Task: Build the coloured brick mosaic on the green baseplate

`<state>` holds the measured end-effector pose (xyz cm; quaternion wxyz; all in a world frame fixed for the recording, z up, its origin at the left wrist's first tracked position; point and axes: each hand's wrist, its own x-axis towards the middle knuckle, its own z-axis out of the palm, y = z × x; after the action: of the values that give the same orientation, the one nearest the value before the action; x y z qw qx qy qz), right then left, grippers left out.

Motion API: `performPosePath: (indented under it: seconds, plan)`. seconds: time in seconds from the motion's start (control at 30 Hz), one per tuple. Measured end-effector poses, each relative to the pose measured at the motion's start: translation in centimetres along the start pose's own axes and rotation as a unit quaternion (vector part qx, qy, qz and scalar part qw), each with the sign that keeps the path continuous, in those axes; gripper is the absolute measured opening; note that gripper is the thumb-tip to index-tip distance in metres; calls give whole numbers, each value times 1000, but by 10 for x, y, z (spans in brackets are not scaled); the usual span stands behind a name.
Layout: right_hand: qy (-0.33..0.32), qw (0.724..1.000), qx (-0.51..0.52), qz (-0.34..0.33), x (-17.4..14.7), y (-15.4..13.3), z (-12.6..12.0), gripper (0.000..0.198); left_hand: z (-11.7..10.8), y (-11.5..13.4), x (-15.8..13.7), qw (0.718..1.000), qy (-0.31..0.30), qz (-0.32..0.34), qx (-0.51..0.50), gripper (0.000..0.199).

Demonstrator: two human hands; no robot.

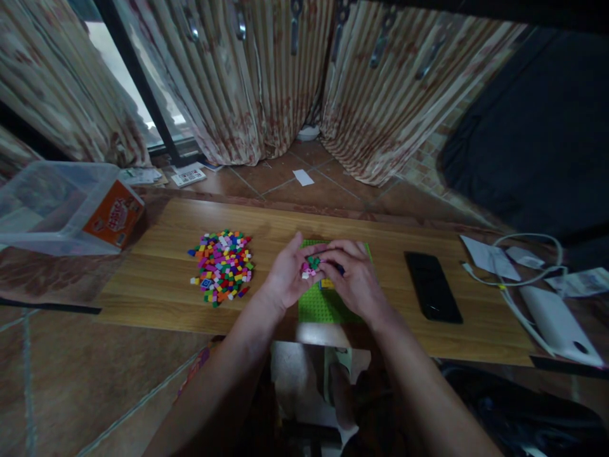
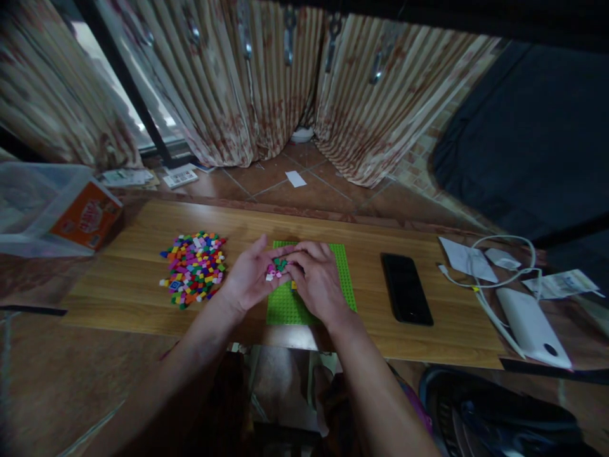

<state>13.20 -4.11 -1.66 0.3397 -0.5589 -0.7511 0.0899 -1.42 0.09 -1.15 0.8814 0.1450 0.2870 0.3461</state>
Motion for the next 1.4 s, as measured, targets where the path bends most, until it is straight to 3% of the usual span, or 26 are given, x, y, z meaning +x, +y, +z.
performPosePath:
  seconds: [0.2, 0.3, 0.47, 0.6, 0.8, 0.9, 1.4]
  plan:
    - [11, 999, 21, 37, 0, 2, -7, 15, 1, 2, -1, 999, 33, 10, 8, 48]
    - [24, 995, 52, 76, -4, 9, -12, 16, 0, 4, -1, 995, 85, 37, 27, 36]
    - [-11, 990, 78, 116, -14, 18, -16, 18, -6, 4, 3, 981, 157, 79, 79, 15]
    - [-32, 991, 66, 114, -17, 23, -12, 19, -8, -4, 6, 975, 156, 58, 147, 12]
    - [51, 991, 32, 118, -13, 32, 5, 13, -8, -15, 11, 960, 167, 55, 218, 19]
    - [56, 988, 42, 140, -13, 36, 11, 12, -7, -18, 13, 955, 169, 43, 240, 19]
    - [50, 983, 48, 171, -16, 37, 17, 7, -7, -21, 15, 949, 165, 44, 263, 16]
